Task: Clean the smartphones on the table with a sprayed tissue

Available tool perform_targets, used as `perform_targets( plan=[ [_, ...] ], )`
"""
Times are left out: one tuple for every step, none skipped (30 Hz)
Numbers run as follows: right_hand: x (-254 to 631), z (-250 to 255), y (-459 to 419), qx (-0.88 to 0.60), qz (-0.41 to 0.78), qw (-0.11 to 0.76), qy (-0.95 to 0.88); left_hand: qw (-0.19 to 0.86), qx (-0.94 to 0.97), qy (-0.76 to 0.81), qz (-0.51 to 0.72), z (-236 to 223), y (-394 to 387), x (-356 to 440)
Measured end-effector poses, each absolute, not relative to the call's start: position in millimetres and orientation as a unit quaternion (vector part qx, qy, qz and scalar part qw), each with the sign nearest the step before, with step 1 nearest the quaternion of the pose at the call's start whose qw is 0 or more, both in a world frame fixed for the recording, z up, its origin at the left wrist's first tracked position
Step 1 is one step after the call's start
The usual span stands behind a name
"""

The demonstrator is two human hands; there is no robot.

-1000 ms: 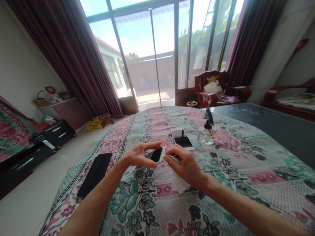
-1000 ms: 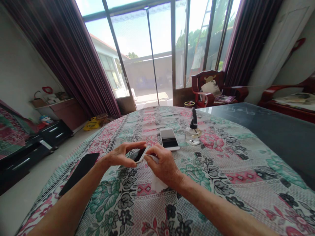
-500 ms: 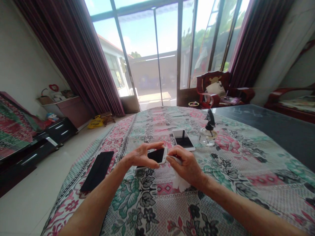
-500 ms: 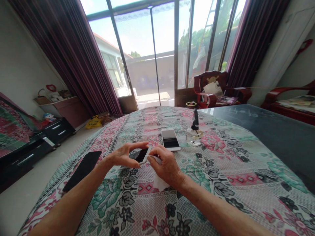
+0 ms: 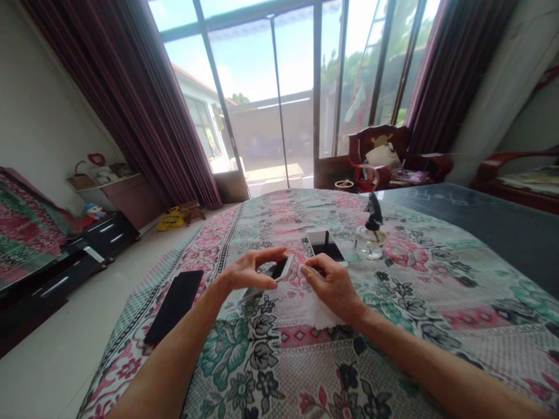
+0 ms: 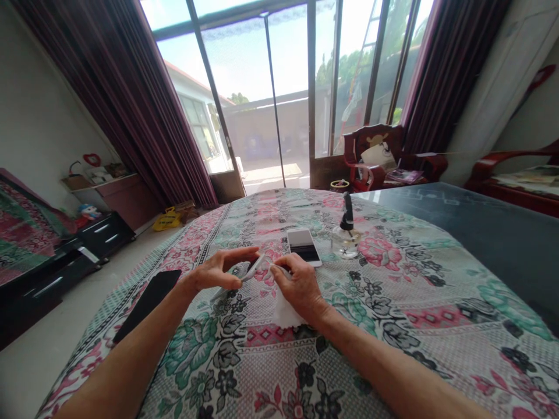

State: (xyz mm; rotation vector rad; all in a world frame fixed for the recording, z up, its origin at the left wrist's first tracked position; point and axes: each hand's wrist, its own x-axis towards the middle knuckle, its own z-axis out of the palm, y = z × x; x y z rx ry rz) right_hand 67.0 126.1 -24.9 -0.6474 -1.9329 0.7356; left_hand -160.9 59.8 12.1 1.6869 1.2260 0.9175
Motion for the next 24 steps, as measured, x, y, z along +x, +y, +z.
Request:
perform_targets(
  plan=[
    [67,-27,128,-0.270,0.304,0.465,-0.787,0.434,0.657,0.479,0.387,12,60,-165],
    [66,-28,129,-0.271,0.308,0.461,-0.787,0.448,0.641,0.471,0.408,11,60,-169],
    [66,-29,129,-0.268,0.310,0.458,-0.789,0.460,0.626,0.462,0.427,11,60,-173],
    [65,-30,129,-0.264,0.311,0.457,-0.790,0.470,0.613,0.453,0.445,11,60,-176],
    [65,-31,128,-0.260,0.310,0.456,-0.793,0.478,0.599,0.449,0.459,11,59,-180],
    [64,-31,126,-0.256,0.308,0.453,-0.797,0.486,0.587,0.445,0.470,11,59,-182],
    [64,-32,125,-0.249,0.303,0.448,-0.803,0.492,0.576,0.445,0.478,11,59,-184],
    [63,-33,124,-0.239,0.296,0.440,-0.813,0.496,0.567,0.445,0.484,11,59,-185],
    [63,-33,123,-0.227,0.288,0.429,-0.826,0.499,0.559,0.445,0.489,11,59,-185],
    [63,-33,122,-0.211,0.278,0.412,-0.842,0.502,0.554,0.444,0.494,11,59,-185],
    [63,-33,121,-0.196,0.267,0.392,-0.858,0.503,0.551,0.441,0.499,11,59,-185],
    [64,-33,119,-0.185,0.255,0.368,-0.874,0.504,0.549,0.437,0.504,11,60,-184],
    [65,-33,118,-0.179,0.243,0.341,-0.890,0.504,0.547,0.433,0.508,11,60,-184],
    [66,-32,117,-0.176,0.230,0.312,-0.905,0.503,0.547,0.430,0.513,11,60,-184],
    [68,-31,115,-0.174,0.219,0.283,-0.917,0.502,0.546,0.427,0.518,10,61,-184],
    [70,-31,114,-0.174,0.209,0.258,-0.927,0.500,0.544,0.425,0.522,10,61,-185],
    [72,-31,113,-0.171,0.201,0.235,-0.936,0.498,0.543,0.424,0.526,9,61,-185],
    [75,-31,112,-0.167,0.195,0.216,-0.942,0.497,0.542,0.422,0.530,9,61,-186],
    [77,-32,112,-0.164,0.192,0.203,-0.946,0.497,0.540,0.420,0.534,9,61,-187],
    [79,-33,112,-0.162,0.193,0.194,-0.948,0.497,0.538,0.419,0.537,9,61,-188],
    [79,-32,113,-0.162,0.199,0.190,-0.948,0.496,0.536,0.418,0.540,10,61,-188],
    [79,-31,116,-0.165,0.209,0.194,-0.944,0.496,0.534,0.417,0.543,10,60,-189],
    [77,-29,119,-0.169,0.223,0.205,-0.938,0.496,0.531,0.417,0.546,10,60,-190],
    [73,-24,123,-0.173,0.239,0.224,-0.929,0.498,0.527,0.416,0.549,11,60,-190]
  ],
)
